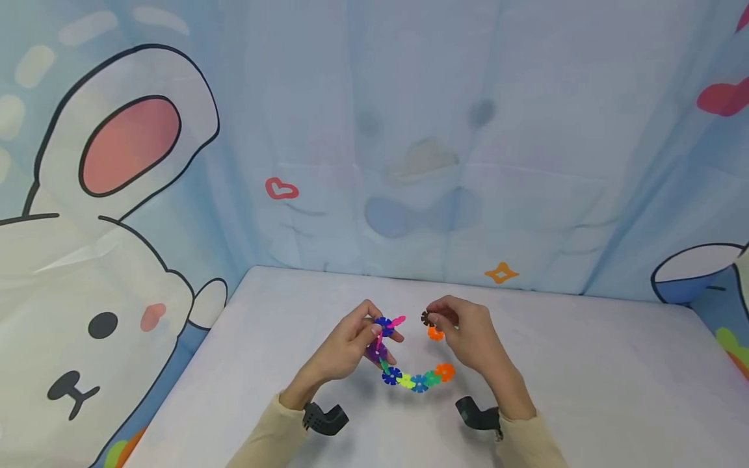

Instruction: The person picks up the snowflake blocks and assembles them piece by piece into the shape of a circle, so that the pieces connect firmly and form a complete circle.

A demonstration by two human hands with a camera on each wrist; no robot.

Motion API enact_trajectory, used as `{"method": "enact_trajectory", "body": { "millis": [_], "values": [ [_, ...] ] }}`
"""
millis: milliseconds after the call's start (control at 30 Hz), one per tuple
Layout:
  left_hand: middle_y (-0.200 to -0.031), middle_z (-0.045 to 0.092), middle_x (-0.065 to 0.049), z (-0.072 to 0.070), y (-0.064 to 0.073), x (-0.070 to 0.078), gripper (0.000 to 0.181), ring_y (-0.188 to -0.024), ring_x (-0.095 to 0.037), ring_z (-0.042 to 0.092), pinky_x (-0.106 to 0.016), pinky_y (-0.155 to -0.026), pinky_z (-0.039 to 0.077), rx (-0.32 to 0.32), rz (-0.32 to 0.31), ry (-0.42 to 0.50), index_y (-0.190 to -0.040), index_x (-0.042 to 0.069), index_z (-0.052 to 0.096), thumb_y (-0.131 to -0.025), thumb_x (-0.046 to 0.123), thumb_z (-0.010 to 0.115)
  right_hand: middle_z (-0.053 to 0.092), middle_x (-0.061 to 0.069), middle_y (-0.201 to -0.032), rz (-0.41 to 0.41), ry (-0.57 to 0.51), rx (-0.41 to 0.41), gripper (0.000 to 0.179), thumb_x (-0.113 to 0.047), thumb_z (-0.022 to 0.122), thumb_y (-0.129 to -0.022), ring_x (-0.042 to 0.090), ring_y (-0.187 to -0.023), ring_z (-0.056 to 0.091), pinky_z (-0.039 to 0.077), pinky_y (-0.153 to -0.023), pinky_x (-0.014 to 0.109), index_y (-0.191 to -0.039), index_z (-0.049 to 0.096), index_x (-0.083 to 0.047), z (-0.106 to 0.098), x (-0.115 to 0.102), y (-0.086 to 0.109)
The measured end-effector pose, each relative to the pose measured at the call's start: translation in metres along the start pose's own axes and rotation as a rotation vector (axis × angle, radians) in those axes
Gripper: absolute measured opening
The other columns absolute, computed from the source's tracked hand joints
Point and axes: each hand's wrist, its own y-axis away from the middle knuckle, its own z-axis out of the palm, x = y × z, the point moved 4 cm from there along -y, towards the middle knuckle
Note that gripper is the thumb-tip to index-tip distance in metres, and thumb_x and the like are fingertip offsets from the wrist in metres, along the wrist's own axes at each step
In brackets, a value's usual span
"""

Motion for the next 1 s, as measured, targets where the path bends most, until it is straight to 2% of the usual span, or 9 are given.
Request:
{"method": "enact_trajectory", "body": {
  "millis": [200, 367, 667, 800, 1000],
  "values": [
    [-0.120, 0.077, -0.022, 0.002, 0.000, 0.005, 0.006, -0.083, -0.031, 0.081, -0.024, -0.070, 0.063, -0.005, 0.070, -0.042, -0.114, 0.004, 0.044, -0.115, 0.008, 0.039, 0.079, 0.001, -0.095, -0.086, -0.136, 0.117, 0.010, -0.001, 0.072, -0.099, 0.008, -0.082, 0.073, 0.055, -0.083, 0.007, -0.107, 0.072, -0.008, -0.018, -0.028, 0.003],
    [-0.119, 0.075, -0.025, 0.002, 0.002, 0.011, 0.007, -0.081, -0.026, 0.081, -0.028, -0.074, 0.066, 0.032, 0.126, -0.055, -0.115, 0.004, 0.047, -0.114, 0.009, 0.041, 0.078, 0.001, -0.095, -0.112, -0.233, 0.118, 0.009, -0.002, 0.070, -0.101, 0.005, -0.083, 0.073, 0.053, -0.090, 0.006, -0.108, 0.071, -0.007, -0.025, -0.047, 0.006],
    [-0.115, 0.076, -0.023, 0.003, 0.006, 0.020, 0.011, -0.075, -0.027, 0.079, -0.030, -0.072, 0.066, 0.090, 0.195, -0.102, -0.115, 0.004, 0.052, -0.114, 0.009, 0.043, 0.076, -0.004, -0.091, -0.116, -0.248, 0.091, 0.009, -0.003, 0.069, -0.101, 0.005, -0.079, 0.072, 0.055, -0.088, 0.009, -0.108, 0.072, -0.008, -0.029, -0.056, 0.009],
    [-0.113, 0.077, -0.022, 0.003, 0.007, 0.021, 0.011, -0.072, -0.026, 0.078, -0.031, -0.070, 0.066, 0.095, 0.198, -0.092, -0.114, 0.005, 0.053, -0.113, 0.010, 0.044, 0.076, -0.005, -0.089, -0.132, -0.261, 0.083, 0.010, -0.003, 0.070, -0.101, 0.008, -0.078, 0.072, 0.056, -0.089, 0.011, -0.108, 0.073, -0.010, -0.030, -0.058, 0.009],
    [-0.110, 0.076, -0.022, 0.003, 0.008, 0.022, 0.011, -0.069, -0.022, 0.077, -0.030, -0.066, 0.065, 0.118, 0.197, -0.118, -0.113, 0.005, 0.055, -0.113, 0.012, 0.046, 0.077, -0.009, -0.092, -0.179, -0.222, 0.082, 0.014, -0.002, 0.074, -0.097, 0.006, -0.079, 0.072, 0.056, -0.089, 0.010, -0.106, 0.073, -0.014, -0.033, -0.061, 0.010]
  ]
}}
